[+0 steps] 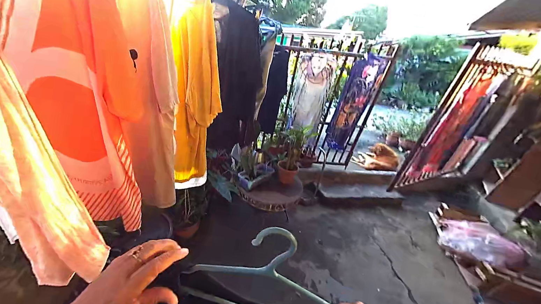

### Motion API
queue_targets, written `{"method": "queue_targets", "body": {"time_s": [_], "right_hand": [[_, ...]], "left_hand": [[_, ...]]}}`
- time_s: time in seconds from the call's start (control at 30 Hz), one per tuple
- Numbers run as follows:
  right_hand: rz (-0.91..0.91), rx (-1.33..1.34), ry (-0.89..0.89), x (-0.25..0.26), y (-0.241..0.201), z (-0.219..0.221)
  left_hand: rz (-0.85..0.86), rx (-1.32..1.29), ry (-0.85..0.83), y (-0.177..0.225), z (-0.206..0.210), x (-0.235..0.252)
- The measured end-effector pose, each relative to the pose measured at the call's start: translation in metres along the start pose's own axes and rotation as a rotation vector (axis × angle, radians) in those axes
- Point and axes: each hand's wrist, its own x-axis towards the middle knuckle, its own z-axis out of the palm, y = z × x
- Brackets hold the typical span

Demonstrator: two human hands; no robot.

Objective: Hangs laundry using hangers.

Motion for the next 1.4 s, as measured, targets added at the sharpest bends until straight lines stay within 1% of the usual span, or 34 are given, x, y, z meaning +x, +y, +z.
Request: {"method": "queue_targets", "body": {"time_s": [0.1,0.17,0.23,0.33,0.5,0.57,0.63,0.7,0.77,0.9,1.03,1.1,1.27,1.4], "right_hand": [[-0.029,0.006,0.009,0.025,0.032,-0.017],[-0.057,0.011,0.027,0.037,0.054,-0.019],[-0.089,-0.009,0.077,0.048,0.078,-0.015],[-0.12,-0.007,0.151,0.068,0.108,-0.011],[-0.12,0.023,0.178,0.095,0.134,0.0],[-0.122,0.036,0.188,0.104,0.143,0.01],[-0.114,0.061,0.207,0.114,0.152,0.023],[-0.113,0.074,0.219,0.123,0.162,0.036],[-0.109,0.068,0.204,0.136,0.169,0.047],[-0.107,-0.009,0.158,0.165,0.175,0.076],[-0.09,-0.172,0.114,0.199,0.193,0.106],[-0.091,-0.133,0.106,0.213,0.21,0.125],[-0.099,0.154,0.024,0.239,0.269,0.158],[-0.078,0.245,0.096,0.251,0.299,0.181]], "left_hand": [[0.033,-0.029,0.15,-0.012,0.03,0.017],[0.042,0.024,0.242,-0.015,0.054,0.032],[0.037,0.093,0.263,-0.019,0.07,0.05],[-0.01,0.136,0.209,-0.029,0.083,0.082],[-0.087,0.054,0.132,-0.058,0.092,0.123],[-0.075,0.082,0.115,-0.072,0.095,0.132],[-0.028,0.172,0.104,-0.083,0.103,0.139],[0.006,0.274,0.128,-0.091,0.117,0.145],[-0.002,0.306,0.154,-0.104,0.133,0.152],[0.014,0.39,0.194,-0.144,0.159,0.171],[-0.009,0.35,0.131,-0.187,0.17,0.197],[-0.019,0.335,0.1,-0.209,0.173,0.213],[-0.024,0.302,0.08,-0.262,0.185,0.24],[-0.029,0.283,0.06,-0.288,0.202,0.259]]}}
